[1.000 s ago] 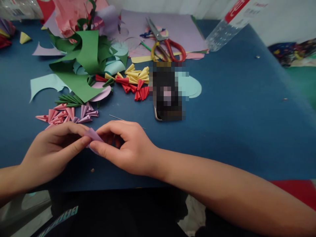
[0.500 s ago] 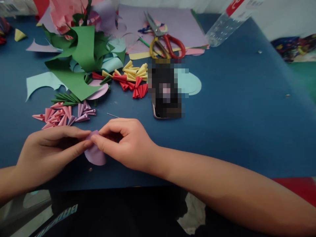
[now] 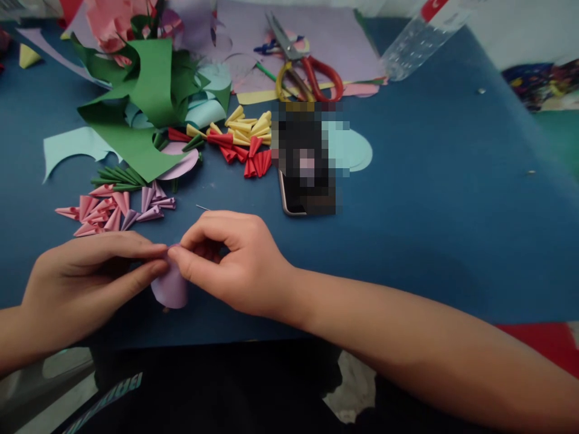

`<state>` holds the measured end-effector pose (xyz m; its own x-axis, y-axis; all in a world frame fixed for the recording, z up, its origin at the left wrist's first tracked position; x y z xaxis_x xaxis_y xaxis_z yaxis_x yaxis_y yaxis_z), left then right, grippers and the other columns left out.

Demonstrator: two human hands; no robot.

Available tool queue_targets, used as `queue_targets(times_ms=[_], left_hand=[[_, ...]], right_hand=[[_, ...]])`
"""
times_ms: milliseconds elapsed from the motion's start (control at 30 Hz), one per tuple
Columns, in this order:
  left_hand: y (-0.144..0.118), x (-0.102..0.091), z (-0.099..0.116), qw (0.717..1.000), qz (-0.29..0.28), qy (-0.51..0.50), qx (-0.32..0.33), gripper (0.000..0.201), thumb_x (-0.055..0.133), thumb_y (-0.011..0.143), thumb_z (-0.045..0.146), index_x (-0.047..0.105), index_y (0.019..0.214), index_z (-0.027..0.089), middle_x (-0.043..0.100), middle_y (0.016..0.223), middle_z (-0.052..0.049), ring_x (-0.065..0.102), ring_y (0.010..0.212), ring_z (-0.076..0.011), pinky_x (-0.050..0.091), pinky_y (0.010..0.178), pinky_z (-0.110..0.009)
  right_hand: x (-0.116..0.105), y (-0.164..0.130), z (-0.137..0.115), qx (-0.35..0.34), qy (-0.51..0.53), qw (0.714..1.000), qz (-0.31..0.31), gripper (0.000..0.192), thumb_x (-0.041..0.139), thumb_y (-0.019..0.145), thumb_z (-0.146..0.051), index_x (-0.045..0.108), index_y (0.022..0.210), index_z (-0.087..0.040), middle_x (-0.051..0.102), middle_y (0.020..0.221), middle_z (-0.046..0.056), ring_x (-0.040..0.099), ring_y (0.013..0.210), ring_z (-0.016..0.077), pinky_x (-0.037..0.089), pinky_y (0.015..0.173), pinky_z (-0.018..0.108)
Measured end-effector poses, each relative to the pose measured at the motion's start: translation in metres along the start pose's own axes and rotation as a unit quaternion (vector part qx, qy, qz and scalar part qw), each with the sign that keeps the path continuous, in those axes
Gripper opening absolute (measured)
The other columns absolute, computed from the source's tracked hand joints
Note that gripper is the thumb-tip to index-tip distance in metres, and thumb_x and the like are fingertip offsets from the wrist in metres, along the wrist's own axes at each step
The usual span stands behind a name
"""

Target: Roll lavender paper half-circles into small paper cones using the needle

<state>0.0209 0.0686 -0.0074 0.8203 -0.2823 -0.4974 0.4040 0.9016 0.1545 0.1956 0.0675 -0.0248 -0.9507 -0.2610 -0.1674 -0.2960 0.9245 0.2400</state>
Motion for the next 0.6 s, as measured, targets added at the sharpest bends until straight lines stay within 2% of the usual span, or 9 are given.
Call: queue_targets(times_ms=[133, 233, 333, 500, 600], left_hand=[[-0.001, -0.002, -0.007, 0.999, 0.013, 0.005, -0.041, 0.009, 0.093, 0.093, 0.030, 0.092, 0.101, 0.030, 0.090, 0.094, 0.001, 0.084, 0.078, -0.0192, 0.071, 0.076, -0.027], [-0.002, -0.003, -0.014, 0.996, 0.028, -0.021, -0.078, 0.009, 0.094, 0.090, 0.030, 0.092, 0.100, 0.029, 0.091, 0.096, 0.001, 0.086, 0.081, -0.0196, 0.073, 0.079, -0.025], [-0.003, -0.002, -0.018, 0.993, 0.036, -0.054, -0.104, 0.011, 0.095, 0.089, 0.031, 0.092, 0.099, 0.029, 0.091, 0.095, 0.001, 0.086, 0.082, -0.0184, 0.073, 0.079, -0.023], [-0.001, 0.005, -0.017, 0.993, 0.007, -0.061, -0.097, 0.018, 0.092, 0.093, 0.031, 0.089, 0.109, 0.025, 0.088, 0.090, 0.001, 0.082, 0.076, -0.0158, 0.068, 0.071, -0.020], [0.003, 0.011, -0.008, 0.997, -0.050, -0.026, -0.056, 0.023, 0.085, 0.097, 0.032, 0.087, 0.118, 0.024, 0.085, 0.090, 0.000, 0.078, 0.075, -0.0160, 0.064, 0.068, -0.022]], right_hand=[[-0.003, -0.001, 0.005, 0.027, 0.042, 0.999, 0.001, 0.026, 0.075, 0.105, -0.025, 0.078, 0.080, -0.019, 0.072, 0.076, 0.000, 0.065, 0.071, 0.0129, 0.054, 0.066, 0.027], [-0.003, -0.001, 0.010, 0.051, 0.065, 0.997, 0.001, 0.033, 0.064, 0.112, -0.030, 0.081, 0.087, -0.018, 0.071, 0.080, 0.002, 0.066, 0.074, 0.0133, 0.052, 0.065, 0.027], [0.000, 0.000, 0.010, 0.056, 0.044, 0.997, -0.017, 0.022, 0.072, 0.106, -0.029, 0.080, 0.090, -0.016, 0.074, 0.083, 0.002, 0.066, 0.074, 0.0128, 0.051, 0.065, 0.026], [0.000, 0.002, 0.002, 0.008, -0.009, 1.000, -0.026, 0.019, 0.073, 0.104, -0.022, 0.076, 0.085, -0.018, 0.074, 0.079, 0.000, 0.064, 0.071, 0.0120, 0.050, 0.066, 0.026], [0.005, 0.001, -0.003, -0.042, -0.050, 0.996, -0.058, 0.020, 0.071, 0.106, -0.020, 0.074, 0.086, -0.018, 0.073, 0.080, 0.000, 0.065, 0.073, 0.0121, 0.051, 0.069, 0.026]])
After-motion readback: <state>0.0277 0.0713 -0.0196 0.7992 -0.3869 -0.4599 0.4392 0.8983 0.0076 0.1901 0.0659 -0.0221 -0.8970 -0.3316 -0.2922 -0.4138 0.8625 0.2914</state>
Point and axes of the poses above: each hand's wrist, its own y-axis towards the middle knuckle, its own x-axis out of the palm, z = x × y, the point moved 9 cm from there along y, towards the middle knuckle
